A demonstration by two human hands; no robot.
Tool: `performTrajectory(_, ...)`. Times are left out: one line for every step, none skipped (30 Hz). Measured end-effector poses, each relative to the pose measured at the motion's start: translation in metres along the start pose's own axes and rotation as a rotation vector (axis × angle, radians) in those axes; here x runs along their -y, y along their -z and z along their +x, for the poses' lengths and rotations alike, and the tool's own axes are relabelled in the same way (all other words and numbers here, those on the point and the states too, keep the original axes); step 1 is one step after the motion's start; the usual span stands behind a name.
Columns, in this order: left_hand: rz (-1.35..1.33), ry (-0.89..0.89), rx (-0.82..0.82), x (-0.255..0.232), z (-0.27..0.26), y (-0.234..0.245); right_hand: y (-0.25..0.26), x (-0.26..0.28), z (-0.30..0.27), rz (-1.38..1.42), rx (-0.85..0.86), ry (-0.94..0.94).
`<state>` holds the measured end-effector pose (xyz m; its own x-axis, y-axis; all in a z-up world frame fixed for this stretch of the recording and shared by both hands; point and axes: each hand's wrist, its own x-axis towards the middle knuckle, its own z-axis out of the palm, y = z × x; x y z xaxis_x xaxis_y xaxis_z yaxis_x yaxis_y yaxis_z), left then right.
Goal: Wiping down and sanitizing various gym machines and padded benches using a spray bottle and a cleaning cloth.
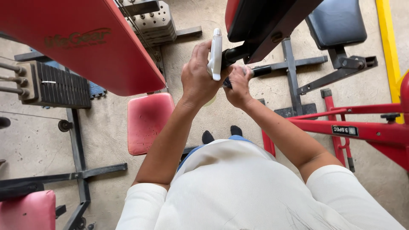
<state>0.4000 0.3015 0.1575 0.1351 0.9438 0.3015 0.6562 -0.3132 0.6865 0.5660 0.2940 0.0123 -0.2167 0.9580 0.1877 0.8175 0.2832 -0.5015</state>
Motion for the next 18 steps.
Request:
performTrajectory(0.003, 0.006, -0.013, -0.002, -0.001, -0.001, 0.002, 0.000, 0.005, 0.000, 0.003, 0.014)
performTrajectory(0.032, 0.023, -0.028, -0.003, -0.003, -0.002, 0.003, 0.000, 0.008, 0.403, 0.092, -0.058)
performTrajectory(0.060, 0.040, -0.043, -0.005, -0.006, -0.004, 0.003, 0.000, 0.011, 0.804, 0.186, -0.134)
performTrajectory(0.066, 0.052, -0.057, -0.009, -0.009, -0.007, 0.004, -0.006, 0.017, 0.804, 0.200, -0.121)
performTrajectory(0.149, 0.036, -0.116, -0.012, -0.012, -0.009, 0.005, -0.012, 0.024, 1.223, 0.281, -0.145)
performTrajectory(0.236, 0.022, -0.177, -0.015, -0.014, -0.011, 0.004, -0.016, 0.032, 1.643, 0.370, -0.170)
performTrajectory(0.247, 0.036, -0.193, -0.021, -0.017, -0.008, 0.008, -0.019, 0.042, 1.644, 0.394, -0.160)
performTrajectory(0.313, 0.022, -0.251, -0.029, -0.020, -0.006, 0.012, -0.023, 0.052, 1.767, 0.475, -0.091)
performTrajectory(0.381, 0.008, -0.307, -0.036, -0.023, -0.005, 0.016, -0.027, 0.062, 1.889, 0.558, -0.022)
performTrajectory(0.389, 0.021, -0.319, -0.038, -0.024, -0.005, 0.023, -0.028, 0.067, 1.888, 0.579, -0.017)
performTrajectory(0.412, 0.029, -0.340, -0.040, -0.025, -0.006, 0.031, -0.028, 0.073, 1.919, 0.649, 0.071)
performTrajectory(0.435, 0.040, -0.363, -0.041, -0.027, -0.006, 0.038, -0.028, 0.079, 1.948, 0.722, 0.158)
performTrajectory(0.444, 0.056, -0.374, -0.041, -0.027, -0.006, 0.049, -0.017, 0.081, 1.948, 0.747, 0.161)
performTrajectory(0.437, 0.067, -0.396, -0.041, -0.028, -0.005, 0.061, -0.007, 0.082, 1.977, 0.727, 0.155)
performTrajectory(0.430, 0.078, -0.419, -0.040, -0.028, -0.005, 0.072, 0.003, 0.083, 2.006, 0.708, 0.148)
performTrajectory(0.438, 0.092, -0.429, -0.039, -0.028, -0.006, 0.080, 0.013, 0.081, 2.006, 0.730, 0.150)
performTrajectory(0.430, 0.102, -0.449, -0.038, -0.028, -0.007, 0.087, 0.023, 0.080, 2.056, 0.727, 0.094)
performTrajectory(0.421, 0.112, -0.466, -0.037, -0.028, -0.009, 0.095, 0.033, 0.076, 2.104, 0.720, 0.032)
